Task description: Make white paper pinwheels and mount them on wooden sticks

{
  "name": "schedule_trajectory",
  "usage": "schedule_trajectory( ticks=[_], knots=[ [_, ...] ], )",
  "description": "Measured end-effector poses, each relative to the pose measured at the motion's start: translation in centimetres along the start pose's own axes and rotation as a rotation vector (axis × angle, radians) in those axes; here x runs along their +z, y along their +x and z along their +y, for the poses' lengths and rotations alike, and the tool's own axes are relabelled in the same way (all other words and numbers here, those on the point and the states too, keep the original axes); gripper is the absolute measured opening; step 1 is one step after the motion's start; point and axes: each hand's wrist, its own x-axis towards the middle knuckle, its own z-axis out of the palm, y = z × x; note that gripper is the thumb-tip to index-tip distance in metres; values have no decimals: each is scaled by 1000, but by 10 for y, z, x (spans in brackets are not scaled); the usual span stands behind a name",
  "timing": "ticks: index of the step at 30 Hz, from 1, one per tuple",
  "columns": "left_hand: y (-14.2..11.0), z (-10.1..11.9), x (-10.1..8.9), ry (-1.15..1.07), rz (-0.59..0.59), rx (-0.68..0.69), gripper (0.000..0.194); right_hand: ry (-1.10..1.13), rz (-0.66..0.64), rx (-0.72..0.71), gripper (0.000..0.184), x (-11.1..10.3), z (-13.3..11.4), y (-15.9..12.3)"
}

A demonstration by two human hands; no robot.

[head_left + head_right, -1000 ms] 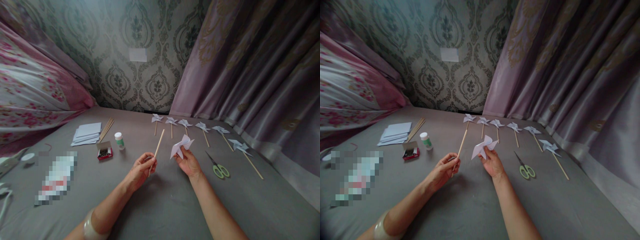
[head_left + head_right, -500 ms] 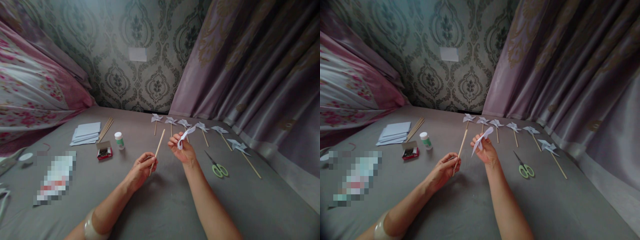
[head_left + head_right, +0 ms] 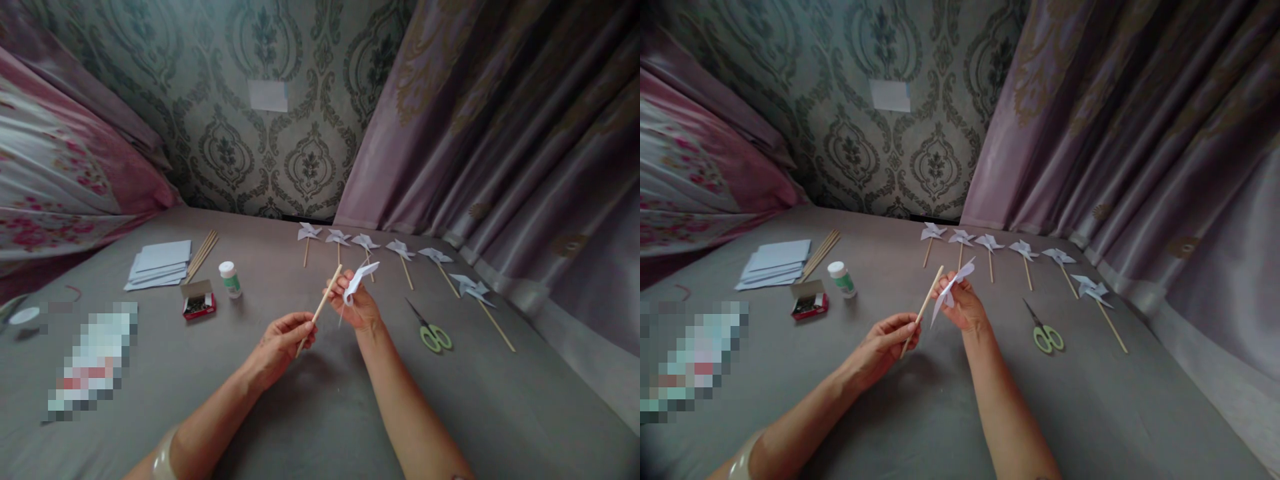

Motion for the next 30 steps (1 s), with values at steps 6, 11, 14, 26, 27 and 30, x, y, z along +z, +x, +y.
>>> schedule_trajectory(
  ticks=[6, 11, 14, 26, 27, 30],
  knots=[
    [-1, -2, 0, 15, 12, -11, 33, -46, -11, 11, 36, -6, 1, 0],
    [-1, -3, 0, 36, 4, -8, 31, -48, -1, 12, 37, -9, 2, 0],
    [-1, -3, 1, 33, 0, -5, 31, -29, 2, 7, 37, -8, 2, 0],
    [-1, -5, 1, 35, -33, 26, 27, -124, 4, -30, 38, 2, 0, 0],
    [-2, -4, 1, 35, -34, 27, 27, -129, 7, -32, 37, 2, 0, 0],
    [-2, -4, 3, 26, -35, 29, 29, -134, 10, -38, 36, 3, 0, 0]
  ],
)
